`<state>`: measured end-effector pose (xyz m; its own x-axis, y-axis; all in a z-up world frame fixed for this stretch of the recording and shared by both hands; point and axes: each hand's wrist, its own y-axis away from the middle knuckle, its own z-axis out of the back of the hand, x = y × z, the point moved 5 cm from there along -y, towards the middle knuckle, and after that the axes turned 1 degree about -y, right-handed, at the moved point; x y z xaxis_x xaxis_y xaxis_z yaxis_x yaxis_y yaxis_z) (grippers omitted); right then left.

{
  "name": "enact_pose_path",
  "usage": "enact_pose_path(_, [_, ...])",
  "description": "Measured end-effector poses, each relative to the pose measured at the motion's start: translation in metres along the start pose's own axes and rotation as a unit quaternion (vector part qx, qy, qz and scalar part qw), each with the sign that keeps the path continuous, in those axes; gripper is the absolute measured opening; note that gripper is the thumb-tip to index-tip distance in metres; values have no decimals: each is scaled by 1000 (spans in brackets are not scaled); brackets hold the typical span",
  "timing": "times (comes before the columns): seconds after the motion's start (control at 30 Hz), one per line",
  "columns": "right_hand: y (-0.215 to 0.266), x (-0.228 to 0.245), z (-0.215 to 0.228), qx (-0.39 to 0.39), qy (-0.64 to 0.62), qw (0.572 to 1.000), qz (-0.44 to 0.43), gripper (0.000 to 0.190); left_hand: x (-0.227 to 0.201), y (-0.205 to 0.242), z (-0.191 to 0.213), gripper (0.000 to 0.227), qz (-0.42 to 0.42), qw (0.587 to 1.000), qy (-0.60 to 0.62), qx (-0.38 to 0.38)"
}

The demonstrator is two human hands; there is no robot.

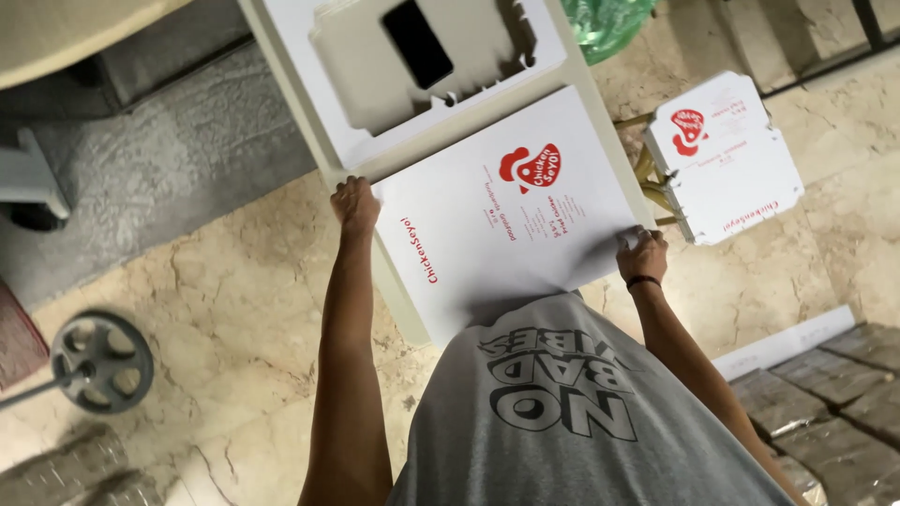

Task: The person assembles flat-packed cardboard boxes by folding the flaps and tucking the tabs into slots to form the box structure. They repeat this process for multiple boxes, stacking the finished ones on the floor.

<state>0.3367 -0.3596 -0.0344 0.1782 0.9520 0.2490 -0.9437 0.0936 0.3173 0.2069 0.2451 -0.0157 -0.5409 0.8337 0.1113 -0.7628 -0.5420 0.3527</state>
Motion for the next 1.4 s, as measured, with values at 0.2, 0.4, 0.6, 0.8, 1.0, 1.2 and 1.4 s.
enact_pose_path(0.2, [4,-1,-2,13,12,1000,-2,53,4,0,-3,21,-4,1000,-1,-15])
enact_pose_path(0.4, [6,7,4,22,7,1000,15,54,24,43,58,53,55,921,377,80])
enact_pose_path(0.6, [0,9,13,22,-12,999,20,50,11,110,-36,37,114,581,766,249])
enact_pose_path(0.8, [-6,-4,0,30,-6,1000,8,51,-4,222,-162,32,215,490,797,280])
enact_pose_path(1.0, [-7,-13,1,47,-20,998,22,47,-80,299,-95,36,238,416,845,237])
enact_pose_path(1.2, [-17,-39,15,53,-217,968,112,41,-97,343,-16,36,202,529,814,128])
enact_pose_path(1.4, [30,-51,45,157,-379,910,-67,58,-83,366,-73,53,289,508,800,135])
